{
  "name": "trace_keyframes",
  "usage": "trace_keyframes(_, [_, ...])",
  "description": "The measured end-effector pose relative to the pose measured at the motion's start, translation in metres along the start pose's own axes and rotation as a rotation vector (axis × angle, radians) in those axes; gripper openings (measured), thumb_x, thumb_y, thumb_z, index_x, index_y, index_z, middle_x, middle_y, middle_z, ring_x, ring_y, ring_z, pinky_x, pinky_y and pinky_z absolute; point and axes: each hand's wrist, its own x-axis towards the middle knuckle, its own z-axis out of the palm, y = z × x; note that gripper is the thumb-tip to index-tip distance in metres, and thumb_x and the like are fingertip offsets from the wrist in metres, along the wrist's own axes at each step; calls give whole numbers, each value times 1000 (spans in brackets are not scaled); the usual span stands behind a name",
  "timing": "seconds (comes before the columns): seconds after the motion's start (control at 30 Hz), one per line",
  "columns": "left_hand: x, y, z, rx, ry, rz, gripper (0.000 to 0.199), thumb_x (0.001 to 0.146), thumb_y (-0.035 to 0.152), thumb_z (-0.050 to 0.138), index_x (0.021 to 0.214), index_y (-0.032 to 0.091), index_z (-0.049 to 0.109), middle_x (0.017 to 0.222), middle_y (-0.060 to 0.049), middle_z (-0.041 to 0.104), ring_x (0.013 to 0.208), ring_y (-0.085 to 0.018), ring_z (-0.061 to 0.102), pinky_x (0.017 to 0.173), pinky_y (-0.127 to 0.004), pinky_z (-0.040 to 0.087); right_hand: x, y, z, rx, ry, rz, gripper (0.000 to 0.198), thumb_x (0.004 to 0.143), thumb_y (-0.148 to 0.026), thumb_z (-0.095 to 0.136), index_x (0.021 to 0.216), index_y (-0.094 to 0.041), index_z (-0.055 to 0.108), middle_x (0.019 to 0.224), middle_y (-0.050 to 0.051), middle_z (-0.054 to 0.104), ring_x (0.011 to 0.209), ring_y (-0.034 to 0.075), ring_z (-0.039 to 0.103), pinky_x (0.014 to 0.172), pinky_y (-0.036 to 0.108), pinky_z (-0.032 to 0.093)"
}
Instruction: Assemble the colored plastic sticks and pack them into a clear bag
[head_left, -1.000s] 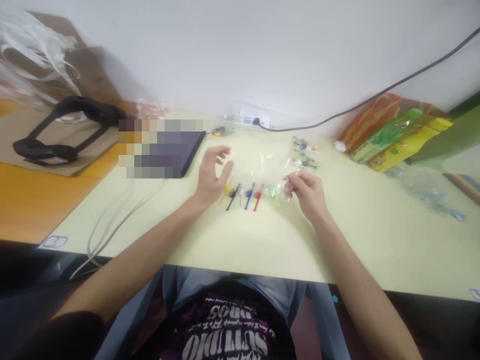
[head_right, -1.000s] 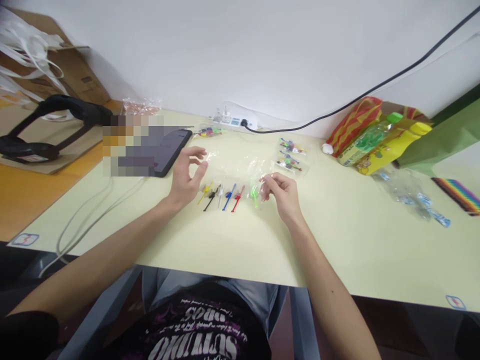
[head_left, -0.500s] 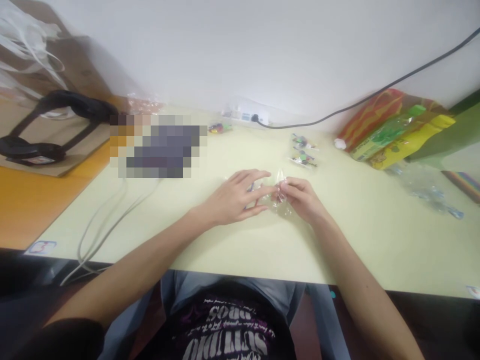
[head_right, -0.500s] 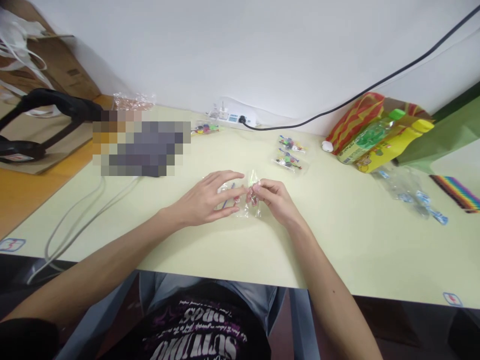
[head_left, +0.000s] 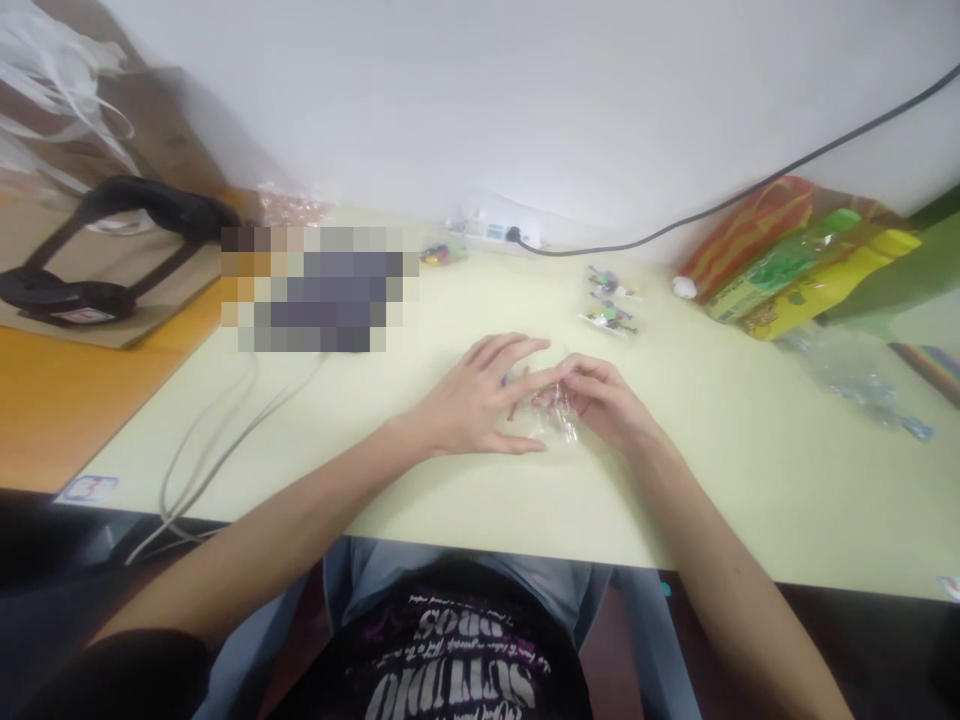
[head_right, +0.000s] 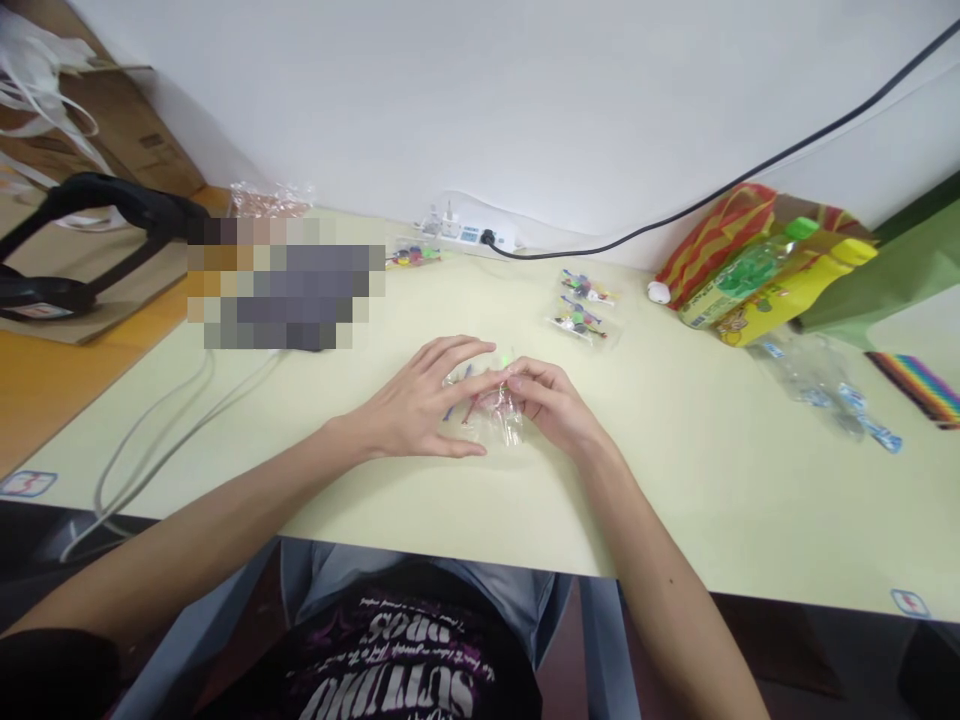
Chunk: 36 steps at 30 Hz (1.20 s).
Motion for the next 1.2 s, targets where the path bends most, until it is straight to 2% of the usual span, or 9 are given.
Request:
trace_keyframes(0.07, [0,4,1,-1,4,-37,98,79,69,78,160,34,35,163,-15,38,147,-43,39,119,-64,36,0,-1,0,-26,3,-5,31,82,-51,81,89,-23,70,88,6,78,79,25,75,80,43,62])
trace_keyframes(0.13, [0,7,1,16,7,-80,102,78,62,82,162,33,32,166,-16,34,146,-44,39,118,-63,36,1,-2,0,-49,22,-8,32,81,-52,82,87,-23,68,89,6,77,78,24,74,79,43,62])
trace_keyframes(0.27, [0,8,-1,78,-21,-131,99,81,47,81,162,28,30,165,-18,34,142,-43,44,115,-59,39,1,-3,-3,-64,29,-47,32,80,-50,83,83,-23,66,82,3,74,69,20,70,72,39,60])
trace_keyframes(0.43, [0,6,-3,126,-64,-138,92,84,44,77,162,25,32,163,-18,39,140,-41,45,113,-57,39,1,-3,-5,-159,23,-141,30,83,-46,83,84,-21,67,75,1,70,60,17,64,61,34,55])
trace_keyframes(0.67, [-1,5,-7,174,-129,-180,86,89,42,70,163,25,29,162,-15,40,141,-37,43,116,-54,37,2,-2,-2,-260,184,-221,26,82,-39,84,84,-21,65,67,-3,62,52,12,56,49,26,47])
trace_keyframes(1.0, [-2,2,-6,147,-128,-179,90,89,43,70,165,24,25,158,-14,44,140,-36,43,116,-52,37,3,2,-1,-325,118,-182,28,86,-43,80,95,-22,64,68,-4,62,53,11,54,52,27,48])
trace_keyframes(1.2, [-3,-2,-3,128,-111,-194,93,90,43,68,166,25,19,155,-14,45,135,-36,45,113,-51,39,3,1,-1,-242,108,-179,35,88,-46,78,109,-25,59,77,-2,69,57,14,61,58,30,51])
